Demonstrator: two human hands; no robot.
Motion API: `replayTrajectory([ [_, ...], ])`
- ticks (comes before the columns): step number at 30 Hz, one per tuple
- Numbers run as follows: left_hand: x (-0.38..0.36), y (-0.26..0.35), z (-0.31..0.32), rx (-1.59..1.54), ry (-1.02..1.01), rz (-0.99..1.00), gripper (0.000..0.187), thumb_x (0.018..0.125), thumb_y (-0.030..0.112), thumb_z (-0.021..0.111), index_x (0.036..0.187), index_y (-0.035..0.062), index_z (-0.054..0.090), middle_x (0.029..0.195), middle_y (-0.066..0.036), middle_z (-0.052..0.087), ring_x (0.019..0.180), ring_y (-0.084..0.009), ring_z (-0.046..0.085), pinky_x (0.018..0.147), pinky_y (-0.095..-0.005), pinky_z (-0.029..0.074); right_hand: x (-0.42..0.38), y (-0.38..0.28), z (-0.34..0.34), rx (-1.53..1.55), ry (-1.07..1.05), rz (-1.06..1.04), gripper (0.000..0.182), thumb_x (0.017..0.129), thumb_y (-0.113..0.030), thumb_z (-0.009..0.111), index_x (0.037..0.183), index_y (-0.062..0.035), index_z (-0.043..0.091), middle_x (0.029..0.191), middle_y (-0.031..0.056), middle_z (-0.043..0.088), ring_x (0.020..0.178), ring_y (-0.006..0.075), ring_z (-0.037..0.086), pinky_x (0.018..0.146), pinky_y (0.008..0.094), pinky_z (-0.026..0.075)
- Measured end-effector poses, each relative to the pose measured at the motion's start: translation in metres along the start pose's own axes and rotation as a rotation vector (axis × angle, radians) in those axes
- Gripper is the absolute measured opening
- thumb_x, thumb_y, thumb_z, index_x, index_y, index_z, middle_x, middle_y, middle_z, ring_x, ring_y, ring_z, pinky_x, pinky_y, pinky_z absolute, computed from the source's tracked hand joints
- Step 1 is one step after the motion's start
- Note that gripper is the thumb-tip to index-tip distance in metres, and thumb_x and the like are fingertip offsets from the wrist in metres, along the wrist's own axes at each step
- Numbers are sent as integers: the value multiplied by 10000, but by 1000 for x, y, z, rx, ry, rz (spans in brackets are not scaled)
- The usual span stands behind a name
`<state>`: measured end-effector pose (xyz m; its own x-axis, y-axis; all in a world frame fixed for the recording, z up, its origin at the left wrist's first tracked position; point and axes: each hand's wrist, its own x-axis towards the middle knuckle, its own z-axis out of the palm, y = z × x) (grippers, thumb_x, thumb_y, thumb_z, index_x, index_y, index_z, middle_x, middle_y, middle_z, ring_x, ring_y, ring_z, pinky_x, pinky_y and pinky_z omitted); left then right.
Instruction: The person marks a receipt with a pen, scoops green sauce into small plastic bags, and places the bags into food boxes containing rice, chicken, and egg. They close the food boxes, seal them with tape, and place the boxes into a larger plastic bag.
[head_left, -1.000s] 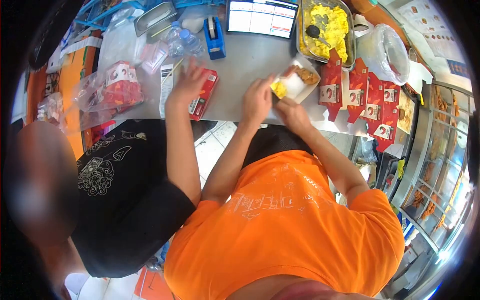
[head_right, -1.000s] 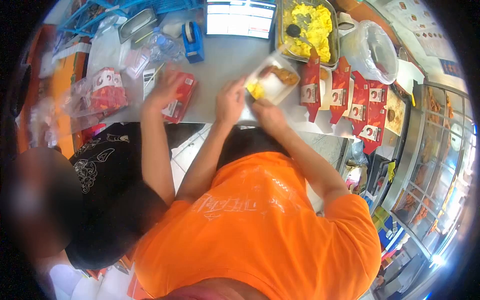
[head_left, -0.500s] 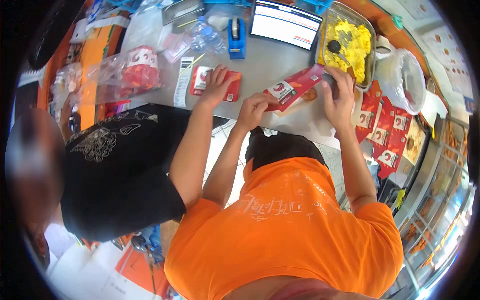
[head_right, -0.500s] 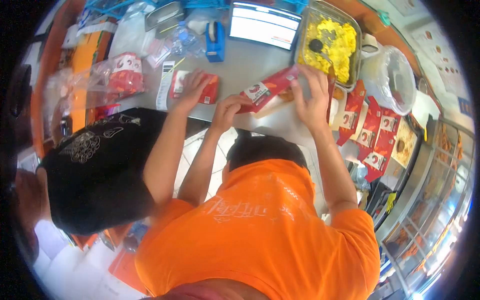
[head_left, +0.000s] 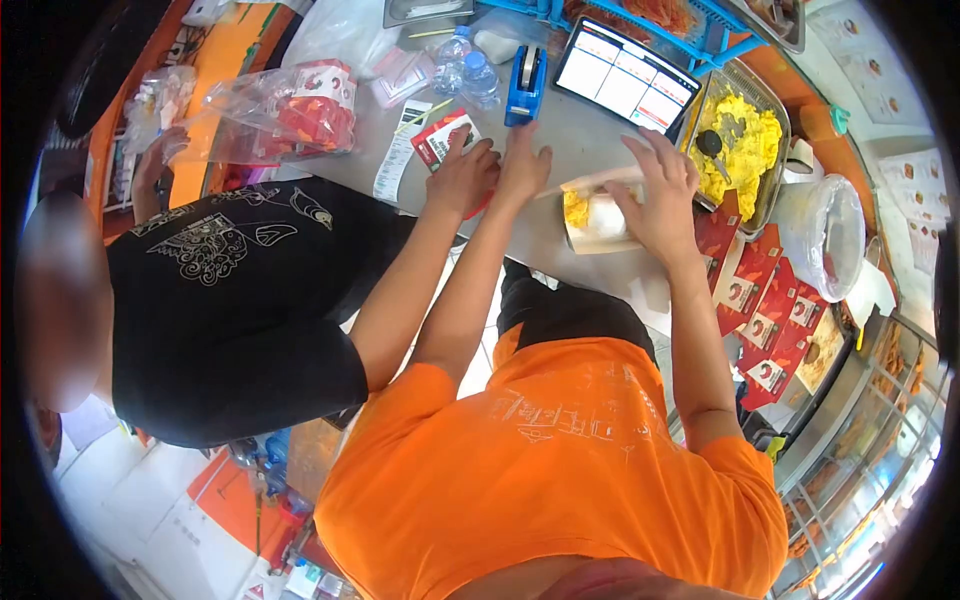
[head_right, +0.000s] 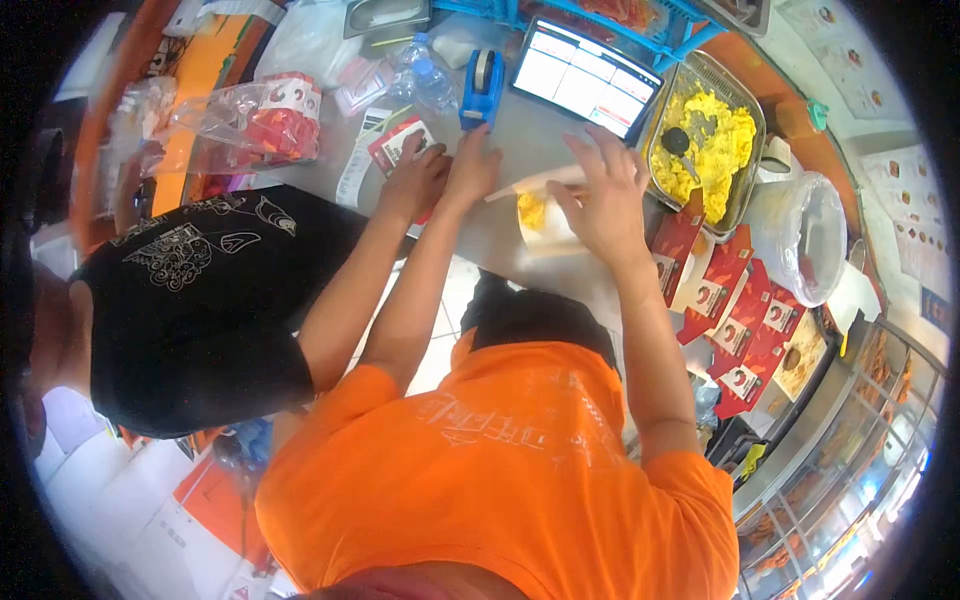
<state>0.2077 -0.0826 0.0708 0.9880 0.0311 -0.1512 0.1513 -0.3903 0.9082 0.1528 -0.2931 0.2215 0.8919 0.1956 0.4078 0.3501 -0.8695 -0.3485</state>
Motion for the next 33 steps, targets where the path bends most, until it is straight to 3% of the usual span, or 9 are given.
replayTrajectory([
  [3, 43, -36, 30, 80, 166, -269, 534, 847, 199, 707, 1276, -72, 539, 1542, -387, 264, 1466, -497, 255, 1223, -527, 199, 2, 10, 5, -65, -115, -81, 346, 916, -290, 698, 1189, -77, 691, 888, 105, 742, 854, 284, 699, 1113, 542, 337],
  [5, 42, -44, 30, 172, 267, -212, 536, 837, 208, 709, 1261, -77, 546, 1547, -415, 212, 1480, -513, 197, 1228, -555, 149, -7, 11, -5, 172, -462, 159, 323, 918, -280, 696, 1171, -78, 697, 889, 103, 736, 854, 289, 693, 1116, 515, 348],
  [10, 30, -45, 4, 547, 412, -79, 575, 816, 256, 709, 1279, -51, 563, 1592, -396, 134, 1506, -502, 140, 1229, -600, 90, -36, 19, -12, 212, -451, 57, 300, 924, -260, 688, 1136, -49, 699, 909, 107, 729, 901, 301, 691, 1086, 504, 379],
  [19, 45, -94, -50, 776, 419, 143, 510, 860, 263, 689, 1296, 5, 624, 1472, -137, 534, 1412, -322, 427, 1197, -518, 257, -32, 19, -7, 284, -478, 102, 278, 908, -223, 701, 1109, -31, 692, 919, 135, 702, 946, 321, 668, 1005, 470, 440],
  [21, 40, -93, -61, 545, 474, 239, 406, 817, 167, 754, 1192, 23, 694, 1257, -141, 671, 1197, -332, 606, 1053, -477, 442, -27, 16, -5, 335, -478, 148, 287, 896, -204, 714, 1127, -35, 689, 909, 131, 695, 907, 313, 678, 907, 418, 507],
  [27, -23, -15, -73, -294, 380, 42, 183, 820, -4, 785, 902, 54, 632, 912, -30, 687, 879, -128, 669, 782, -290, 548, -8, 10, 8, 354, -362, 215, 404, 878, -189, 744, 1250, -60, 655, 1060, 151, 689, 860, 287, 690, 744, 376, 566],
  [29, -48, 14, -64, -747, 233, 21, 288, 824, -8, 778, 1078, 41, 649, 961, -34, 684, 878, -124, 669, 781, -293, 560, 7, -10, 12, 467, -394, 246, 521, 882, -182, 758, 1366, -78, 597, 1241, 149, 635, 931, 281, 701, 767, 368, 591],
  [30, -59, 32, -71, -446, 112, 100, 354, 844, 1, 767, 1173, 51, 645, 990, -39, 685, 884, -120, 676, 785, -294, 560, 14, -19, 12, 583, -429, 272, 534, 884, -156, 752, 1386, -84, 582, 1298, 148, 610, 961, 266, 699, 778, 363, 592],
  [33, -83, 56, -61, -576, -150, 98, 406, 872, 48, 770, 1256, 41, 640, 944, -34, 724, 814, -77, 660, 749, -255, 537, 18, -27, 22, 728, -463, 267, 363, 914, -124, 721, 1252, -14, 651, 1118, 134, 689, 868, 199, 699, 741, 313, 566],
])
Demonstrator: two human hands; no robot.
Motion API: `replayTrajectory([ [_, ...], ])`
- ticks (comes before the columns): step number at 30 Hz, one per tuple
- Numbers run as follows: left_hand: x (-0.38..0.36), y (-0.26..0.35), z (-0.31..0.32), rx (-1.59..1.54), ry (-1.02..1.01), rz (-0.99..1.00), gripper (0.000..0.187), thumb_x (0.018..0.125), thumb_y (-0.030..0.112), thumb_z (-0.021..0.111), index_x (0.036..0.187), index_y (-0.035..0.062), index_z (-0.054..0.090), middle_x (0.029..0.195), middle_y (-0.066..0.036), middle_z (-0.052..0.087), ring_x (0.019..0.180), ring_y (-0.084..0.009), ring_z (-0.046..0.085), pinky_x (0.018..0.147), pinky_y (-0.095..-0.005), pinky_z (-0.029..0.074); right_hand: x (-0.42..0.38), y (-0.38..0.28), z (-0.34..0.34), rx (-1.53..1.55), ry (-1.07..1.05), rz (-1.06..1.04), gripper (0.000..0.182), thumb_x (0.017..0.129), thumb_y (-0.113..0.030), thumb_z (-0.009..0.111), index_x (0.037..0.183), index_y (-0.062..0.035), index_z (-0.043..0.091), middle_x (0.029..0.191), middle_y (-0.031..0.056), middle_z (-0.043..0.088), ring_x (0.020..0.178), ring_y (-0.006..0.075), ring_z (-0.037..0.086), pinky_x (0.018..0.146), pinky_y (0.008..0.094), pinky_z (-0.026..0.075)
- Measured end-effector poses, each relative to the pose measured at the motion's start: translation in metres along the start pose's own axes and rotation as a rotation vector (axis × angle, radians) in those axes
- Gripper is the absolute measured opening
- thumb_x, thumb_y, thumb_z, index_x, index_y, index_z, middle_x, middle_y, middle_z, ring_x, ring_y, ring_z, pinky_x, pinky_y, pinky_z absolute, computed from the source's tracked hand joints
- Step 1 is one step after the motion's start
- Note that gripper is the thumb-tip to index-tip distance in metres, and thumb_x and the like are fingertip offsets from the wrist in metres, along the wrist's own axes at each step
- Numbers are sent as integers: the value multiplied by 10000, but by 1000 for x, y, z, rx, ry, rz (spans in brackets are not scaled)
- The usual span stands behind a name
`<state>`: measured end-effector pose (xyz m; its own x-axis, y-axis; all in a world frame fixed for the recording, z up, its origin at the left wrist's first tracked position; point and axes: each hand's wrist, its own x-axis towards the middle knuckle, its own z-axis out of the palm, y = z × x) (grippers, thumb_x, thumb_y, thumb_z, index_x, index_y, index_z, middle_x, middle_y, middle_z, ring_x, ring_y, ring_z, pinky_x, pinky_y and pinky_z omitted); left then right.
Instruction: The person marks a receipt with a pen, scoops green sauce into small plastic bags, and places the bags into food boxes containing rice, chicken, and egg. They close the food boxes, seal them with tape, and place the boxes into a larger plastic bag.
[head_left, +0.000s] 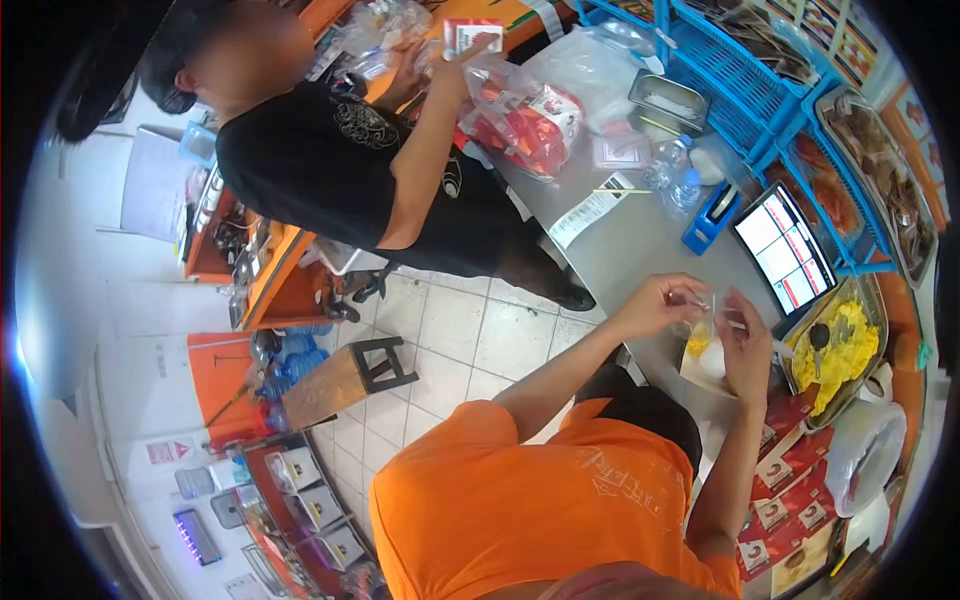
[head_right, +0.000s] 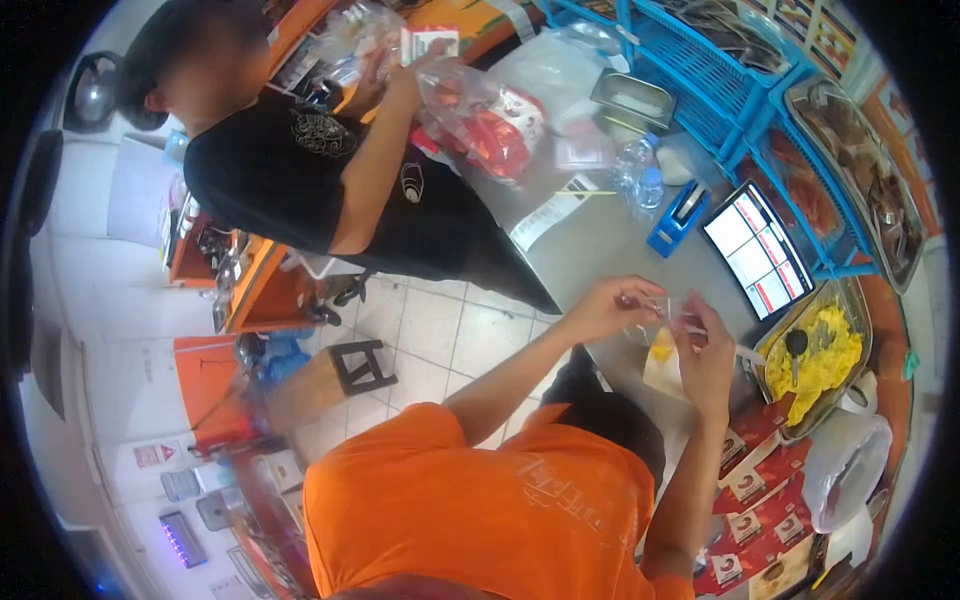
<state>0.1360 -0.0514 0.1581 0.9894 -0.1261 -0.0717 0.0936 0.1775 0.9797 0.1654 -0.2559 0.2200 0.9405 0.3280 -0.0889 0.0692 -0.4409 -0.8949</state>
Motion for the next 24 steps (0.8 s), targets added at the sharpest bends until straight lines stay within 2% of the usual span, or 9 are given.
replayTrajectory([
  [2, -8, 12, 8, -28, 11, -13, 417, 877, 48, 768, 1272, 45, 636, 962, -45, 730, 863, -91, 670, 767, -250, 535, -2, 7, -6, 62, -128, 42, 188, 958, -124, 674, 1063, 30, 700, 858, 71, 721, 771, 121, 681, 660, 264, 520],
  [7, -15, 21, -3, 5, 15, -94, 481, 875, 54, 774, 1325, 50, 605, 981, -54, 733, 927, -109, 678, 807, -263, 529, -12, 0, -5, 193, -208, 159, 150, 964, -126, 660, 1012, 10, 705, 836, 51, 714, 752, 94, 672, 631, 240, 510],
  [11, 4, -33, -22, -23, 52, 135, 419, 950, 111, 684, 1353, 50, 587, 840, -18, 711, 813, -86, 655, 694, -273, 523, -24, -4, 0, 152, -200, 190, 141, 946, -121, 677, 972, 13, 709, 829, 56, 705, 733, 98, 668, 612, 243, 521],
  [13, 41, -52, -45, -172, 178, -102, 409, 983, 161, 640, 1367, 38, 572, 796, -35, 692, 758, -123, 661, 665, -282, 524, -34, 3, -1, 144, -160, 221, 138, 935, -121, 689, 949, 15, 709, 834, 63, 706, 735, 100, 668, 603, 249, 524],
  [16, 75, -51, -49, 152, 216, -331, 415, 997, 210, 620, 1373, 39, 573, 744, -40, 667, 700, -137, 658, 634, -292, 521, -52, 6, -5, 154, -104, 195, 140, 909, -121, 717, 903, 19, 707, 830, 69, 701, 735, 103, 668, 589, 261, 531],
  [18, 78, -1, -32, 324, 227, -103, 310, 995, 229, 630, 1246, 49, 647, 676, -31, 615, 617, -115, 597, 578, -295, 481, -57, 1, -12, 125, -56, 211, 162, 876, -116, 751, 841, 25, 678, 776, 52, 683, 714, 95, 648, 615, 264, 533],
  [21, 44, 37, 14, 390, 319, 280, 247, 933, 284, 730, 845, 63, 663, 608, -4, 535, 561, -73, 461, 521, -297, 387, -66, 6, -18, 108, 145, 174, 178, 870, -95, 750, 793, 21, 640, 718, 22, 653, 676, 79, 599, 614, 256, 496],
  [22, 21, 68, 29, 428, 152, 81, 270, 924, 279, 745, 854, 35, 655, 712, -9, 608, 685, -83, 530, 632, -274, 459, -68, 8, -19, 85, 188, 177, 188, 870, -91, 749, 779, 16, 624, 704, 17, 645, 670, 70, 573, 608, 252, 473],
  [24, -6, 62, 57, 344, -53, 95, 250, 875, 254, 796, 868, 23, 698, 751, -19, 660, 704, -77, 581, 640, -281, 484, -69, 0, -15, 82, 215, 171, 200, 870, -86, 748, 765, 11, 608, 690, 12, 636, 665, 62, 548, 603, 248, 450],
])
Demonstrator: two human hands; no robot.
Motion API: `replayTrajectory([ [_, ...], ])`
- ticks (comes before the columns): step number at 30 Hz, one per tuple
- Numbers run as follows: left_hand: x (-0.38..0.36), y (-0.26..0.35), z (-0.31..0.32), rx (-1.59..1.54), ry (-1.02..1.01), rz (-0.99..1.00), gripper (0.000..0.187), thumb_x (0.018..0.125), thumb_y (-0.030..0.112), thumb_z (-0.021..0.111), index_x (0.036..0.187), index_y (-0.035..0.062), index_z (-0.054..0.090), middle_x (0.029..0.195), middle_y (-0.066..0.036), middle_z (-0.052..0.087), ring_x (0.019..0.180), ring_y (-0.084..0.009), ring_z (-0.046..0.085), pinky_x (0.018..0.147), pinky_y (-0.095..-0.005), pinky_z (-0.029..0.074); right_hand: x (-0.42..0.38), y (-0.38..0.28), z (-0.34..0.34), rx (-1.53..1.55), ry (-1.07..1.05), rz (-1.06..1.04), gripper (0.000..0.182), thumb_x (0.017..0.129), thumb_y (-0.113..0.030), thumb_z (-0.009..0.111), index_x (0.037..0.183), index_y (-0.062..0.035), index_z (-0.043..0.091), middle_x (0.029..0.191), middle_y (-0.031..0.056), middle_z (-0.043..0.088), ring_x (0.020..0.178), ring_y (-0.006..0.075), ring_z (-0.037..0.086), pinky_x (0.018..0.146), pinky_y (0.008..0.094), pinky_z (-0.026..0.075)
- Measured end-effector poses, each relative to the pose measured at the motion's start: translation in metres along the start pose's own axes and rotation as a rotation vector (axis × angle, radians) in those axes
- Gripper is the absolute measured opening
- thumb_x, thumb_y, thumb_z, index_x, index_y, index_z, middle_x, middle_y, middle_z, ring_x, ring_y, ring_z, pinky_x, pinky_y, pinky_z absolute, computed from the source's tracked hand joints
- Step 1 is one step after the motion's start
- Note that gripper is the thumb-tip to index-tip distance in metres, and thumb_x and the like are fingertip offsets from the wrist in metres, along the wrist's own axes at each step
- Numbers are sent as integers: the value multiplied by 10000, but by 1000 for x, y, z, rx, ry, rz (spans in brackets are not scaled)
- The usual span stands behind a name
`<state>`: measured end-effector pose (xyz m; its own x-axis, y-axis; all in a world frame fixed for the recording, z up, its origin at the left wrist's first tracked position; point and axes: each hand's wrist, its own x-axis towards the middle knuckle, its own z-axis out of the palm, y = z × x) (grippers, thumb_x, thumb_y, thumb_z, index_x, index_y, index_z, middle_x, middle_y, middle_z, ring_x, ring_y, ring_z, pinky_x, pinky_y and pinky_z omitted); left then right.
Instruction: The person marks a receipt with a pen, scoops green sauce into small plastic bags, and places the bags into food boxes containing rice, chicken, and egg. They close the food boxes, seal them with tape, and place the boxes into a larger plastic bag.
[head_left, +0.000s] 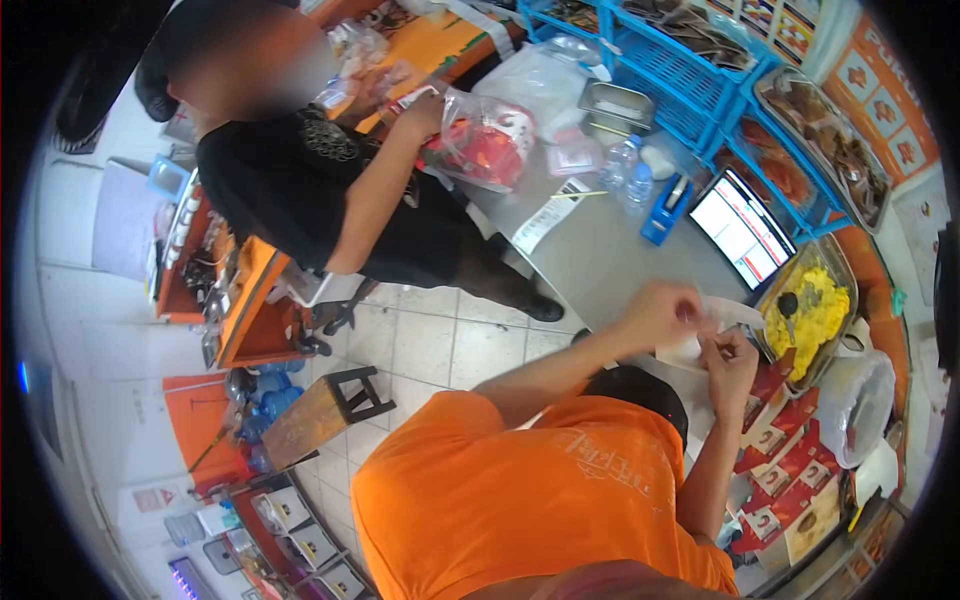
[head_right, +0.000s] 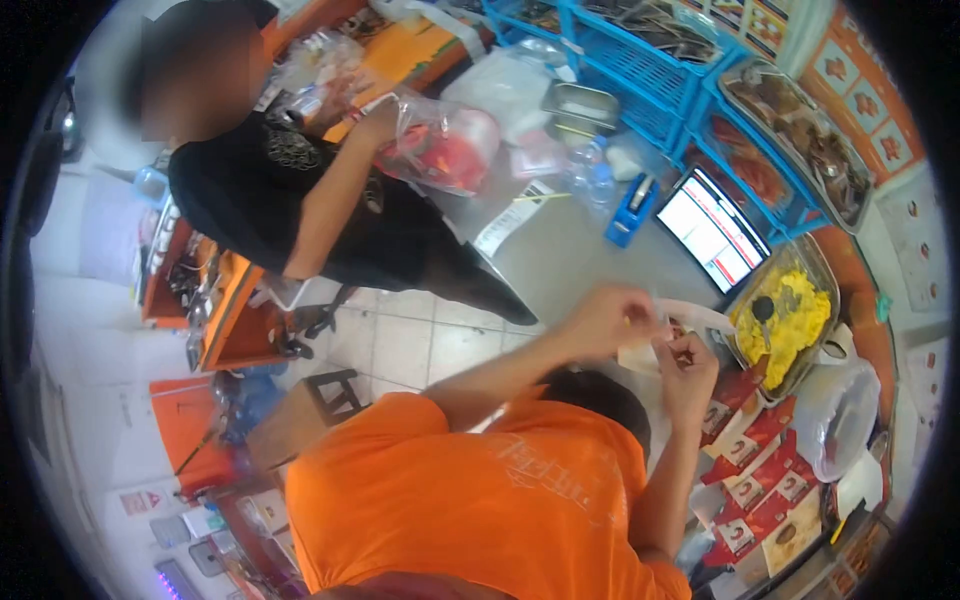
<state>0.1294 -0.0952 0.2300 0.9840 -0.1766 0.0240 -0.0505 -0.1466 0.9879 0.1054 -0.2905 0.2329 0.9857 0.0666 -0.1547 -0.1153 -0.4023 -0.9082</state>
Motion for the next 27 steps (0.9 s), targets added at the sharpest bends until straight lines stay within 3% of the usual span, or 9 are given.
replayTrajectory([
  [3, -16, 4, 22, -48, -66, -44, 216, 883, 215, 786, 906, 8, 727, 783, -29, 696, 727, -78, 617, 651, -273, 502, 0, -7, 4, 14, 36, -116, 206, 858, -83, 762, 758, 6, 606, 676, 2, 613, 648, 53, 521, 569, 239, 412],
  [7, -16, -13, 18, -278, -111, -162, 201, 932, 182, 734, 947, -18, 734, 792, -43, 708, 726, -76, 629, 658, -248, 507, 2, -7, -2, 35, -47, 14, 182, 863, -70, 755, 762, -7, 618, 689, 5, 647, 634, 47, 551, 561, 216, 426],
  [12, -23, -13, 1, -353, -167, -150, 210, 987, 181, 668, 991, -25, 714, 796, -37, 705, 700, -81, 631, 652, -244, 511, -1, -25, -1, 169, -176, 83, 148, 889, -64, 726, 781, -21, 634, 744, 19, 690, 639, 53, 587, 566, 205, 446],
  [14, -24, -18, 1, -390, -121, -187, 206, 1005, 172, 639, 987, -24, 702, 791, -35, 701, 707, -90, 646, 652, -252, 517, 0, -25, 0, 188, -219, 29, 103, 942, -49, 638, 844, -21, 623, 707, 7, 659, 596, 49, 571, 537, 205, 455],
  [18, -32, -14, 6, -387, -76, -154, 205, 1014, 168, 623, 958, -20, 683, 779, -33, 692, 711, -93, 656, 642, -256, 516, 0, -7, 11, 74, -189, -99, 92, 971, -55, 596, 884, -27, 605, 721, 8, 649, 623, 44, 577, 539, 209, 450],
  [20, -32, -15, 5, -290, -109, -163, 168, 1001, 144, 626, 932, -1, 675, 766, -45, 695, 686, -108, 663, 628, -272, 511, -1, -11, 13, -4, -213, -160, 143, 957, -95, 585, 850, 0, 578, 712, 90, 636, 644, 185, 636, 586, 336, 488],
  [21, -33, -13, 5, -288, -107, -159, 168, 1001, 144, 626, 932, -1, 675, 766, -45, 695, 686, -108, 663, 628, -272, 511, 1, -7, 13, -4, -213, -164, 143, 957, -95, 585, 850, 0, 578, 712, 90, 636, 644, 185, 636, 586, 336, 488],
  [23, -37, -7, 5, 57, -73, -34, 157, 976, 147, 641, 898, 11, 651, 742, -93, 685, 636, -183, 652, 609, -319, 501, 4, 0, 13, -309, -196, -353, 119, 910, -84, 572, 840, 9, 550, 726, 174, 609, 669, 334, 640, 603, 421, 474],
  [27, -40, -7, 15, 235, 19, 71, 155, 939, 162, 659, 889, 17, 639, 739, -142, 666, 637, -292, 645, 609, -388, 496, 1, -7, 13, -350, -126, -359, 100, 866, -80, 577, 855, 16, 550, 755, 218, 598, 706, 427, 609, 628, 484, 462],
])
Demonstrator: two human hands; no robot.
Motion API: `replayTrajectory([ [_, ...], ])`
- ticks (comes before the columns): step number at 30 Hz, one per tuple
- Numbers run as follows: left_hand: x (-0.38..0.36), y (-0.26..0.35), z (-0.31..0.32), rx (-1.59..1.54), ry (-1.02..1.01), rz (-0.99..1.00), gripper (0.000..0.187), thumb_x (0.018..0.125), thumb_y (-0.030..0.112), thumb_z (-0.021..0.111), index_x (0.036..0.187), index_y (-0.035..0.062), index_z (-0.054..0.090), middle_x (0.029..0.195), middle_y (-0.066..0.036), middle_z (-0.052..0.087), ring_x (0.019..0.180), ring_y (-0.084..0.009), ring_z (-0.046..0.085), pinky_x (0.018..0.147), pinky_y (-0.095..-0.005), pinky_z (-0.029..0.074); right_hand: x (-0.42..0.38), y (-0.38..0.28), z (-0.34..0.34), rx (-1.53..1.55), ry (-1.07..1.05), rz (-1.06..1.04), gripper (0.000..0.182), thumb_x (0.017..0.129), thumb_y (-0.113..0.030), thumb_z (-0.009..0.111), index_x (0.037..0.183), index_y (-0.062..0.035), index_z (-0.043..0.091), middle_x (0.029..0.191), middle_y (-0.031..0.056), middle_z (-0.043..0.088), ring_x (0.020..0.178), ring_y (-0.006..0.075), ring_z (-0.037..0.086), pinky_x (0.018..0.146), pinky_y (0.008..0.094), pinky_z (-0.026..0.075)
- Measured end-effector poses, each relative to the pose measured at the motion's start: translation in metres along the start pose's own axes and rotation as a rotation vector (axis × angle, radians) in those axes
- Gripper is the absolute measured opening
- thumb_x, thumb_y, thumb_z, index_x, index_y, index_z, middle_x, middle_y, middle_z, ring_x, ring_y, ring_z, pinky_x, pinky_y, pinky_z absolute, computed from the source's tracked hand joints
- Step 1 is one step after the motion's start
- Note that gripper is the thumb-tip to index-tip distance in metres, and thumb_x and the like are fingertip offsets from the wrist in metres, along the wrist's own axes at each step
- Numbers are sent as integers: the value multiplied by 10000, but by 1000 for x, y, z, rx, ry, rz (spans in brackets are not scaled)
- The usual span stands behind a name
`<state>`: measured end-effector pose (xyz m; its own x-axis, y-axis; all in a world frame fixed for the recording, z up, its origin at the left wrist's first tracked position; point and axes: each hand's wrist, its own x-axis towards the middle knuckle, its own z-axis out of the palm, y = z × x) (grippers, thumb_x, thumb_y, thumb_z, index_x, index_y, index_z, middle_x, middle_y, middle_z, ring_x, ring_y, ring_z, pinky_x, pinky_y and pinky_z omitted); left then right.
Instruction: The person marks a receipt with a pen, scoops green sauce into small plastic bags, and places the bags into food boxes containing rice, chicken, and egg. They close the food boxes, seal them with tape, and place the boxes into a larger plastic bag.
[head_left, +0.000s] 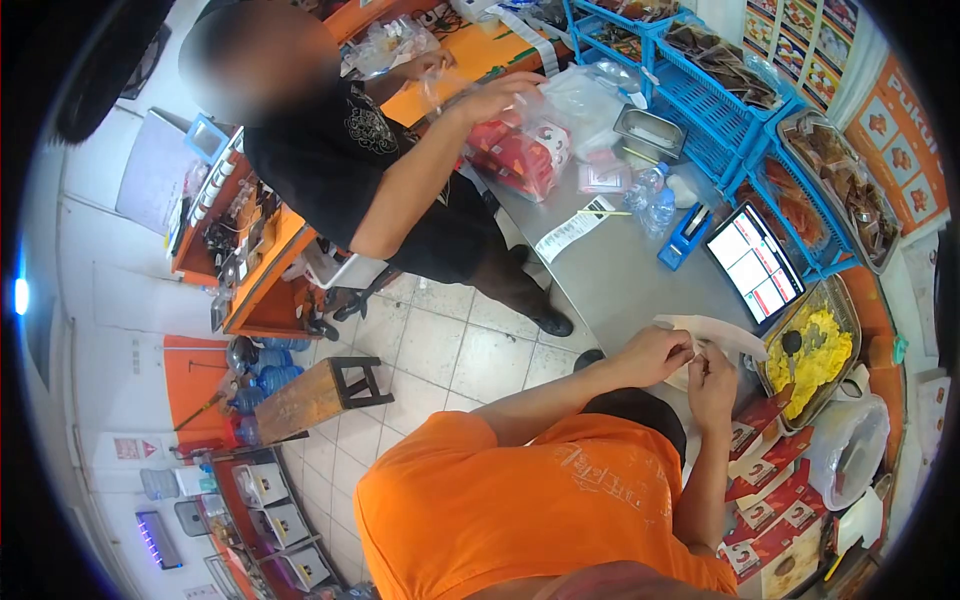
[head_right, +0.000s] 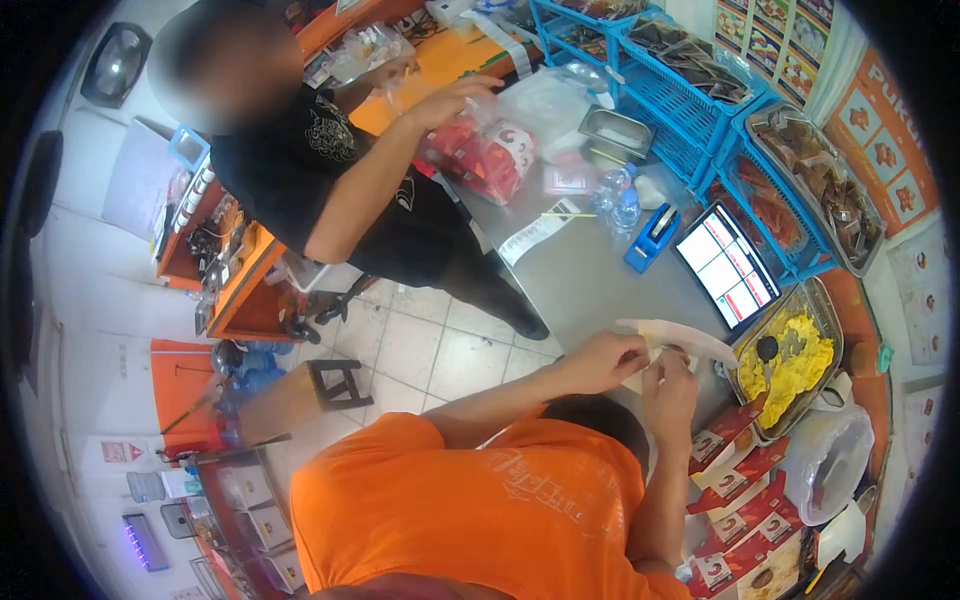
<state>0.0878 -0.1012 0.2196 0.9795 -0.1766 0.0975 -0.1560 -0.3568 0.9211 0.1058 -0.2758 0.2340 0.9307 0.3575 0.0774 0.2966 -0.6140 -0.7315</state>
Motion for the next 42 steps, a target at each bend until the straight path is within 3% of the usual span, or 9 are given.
replayTrajectory([
  [6, 6, -6, 13, 115, 89, 39, 158, 884, 181, 677, 862, 29, 641, 754, -164, 669, 697, -371, 660, 634, -466, 500, -2, 15, 17, -78, 191, 54, 96, 868, -77, 592, 837, 6, 557, 775, 221, 617, 712, 443, 609, 646, 522, 466],
  [11, 1, 15, 20, 189, -42, -196, 200, 844, 204, 712, 763, 38, 637, 814, -161, 679, 747, -353, 665, 680, -440, 519, -2, 24, -1, 8, 281, 51, 174, 874, -18, 636, 795, 4, 483, 637, 122, 517, 553, 216, 542, 548, 410, 430],
  [15, 2, 3, 19, 72, 13, 3, 209, 825, 174, 753, 814, 46, 588, 927, -153, 682, 831, -310, 664, 743, -400, 521, -4, 19, -6, 142, 352, 42, 204, 876, 8, 677, 767, -15, 506, 614, 57, 548, 562, 93, 514, 530, 290, 426],
  [18, 12, -15, 26, 12, 488, 223, 266, 844, 114, 765, 874, 58, 507, 980, -129, 680, 922, -239, 660, 813, -369, 525, -7, 13, -9, 532, 370, 209, 197, 912, 8, 679, 768, -34, 551, 747, 16, 634, 642, 69, 530, 545, 264, 441],
  [20, 15, -30, 23, -859, 169, -23, 284, 892, 69, 732, 924, 76, 450, 1148, -154, 669, 1079, -202, 633, 902, -360, 521, -8, 23, -11, 669, 358, 26, 140, 921, 5, 687, 819, -47, 607, 918, 14, 672, 729, 66, 557, 598, 219, 449],
  [26, 15, -29, 3, -845, -138, -244, 303, 904, 70, 738, 1080, 76, 491, 1472, -182, 495, 1262, -205, 563, 1047, -359, 455, -10, 51, -13, 750, 326, 47, 87, 914, 9, 691, 879, -49, 636, 949, 10, 652, 763, 59, 562, 648, 190, 429],
  [30, 11, -1, 15, -695, 46, 161, 431, 904, 61, 736, 1282, 54, 529, 1319, -125, 635, 1189, -209, 624, 1041, -366, 464, -6, 36, -24, 781, 264, 151, 84, 918, 0, 681, 933, -59, 623, 888, -23, 614, 736, 47, 542, 628, 191, 417],
  [36, 15, -6, 16, -770, -144, 5, 571, 911, 101, 739, 1435, 51, 519, 1195, -62, 703, 1131, -171, 654, 988, -327, 497, -5, 41, -26, 798, 63, 281, 96, 929, 6, 621, 958, -75, 579, 830, -41, 560, 685, 28, 498, 592, 192, 392],
  [42, 15, -3, 14, -848, -21, -290, 269, 1003, 147, 640, 1230, 10, 685, 1023, -88, 751, 962, -145, 708, 815, -285, 570, -8, 50, -23, 888, 224, 202, 48, 954, -12, 591, 949, -58, 606, 838, -21, 569, 717, 60, 509, 629, 223, 402],
])
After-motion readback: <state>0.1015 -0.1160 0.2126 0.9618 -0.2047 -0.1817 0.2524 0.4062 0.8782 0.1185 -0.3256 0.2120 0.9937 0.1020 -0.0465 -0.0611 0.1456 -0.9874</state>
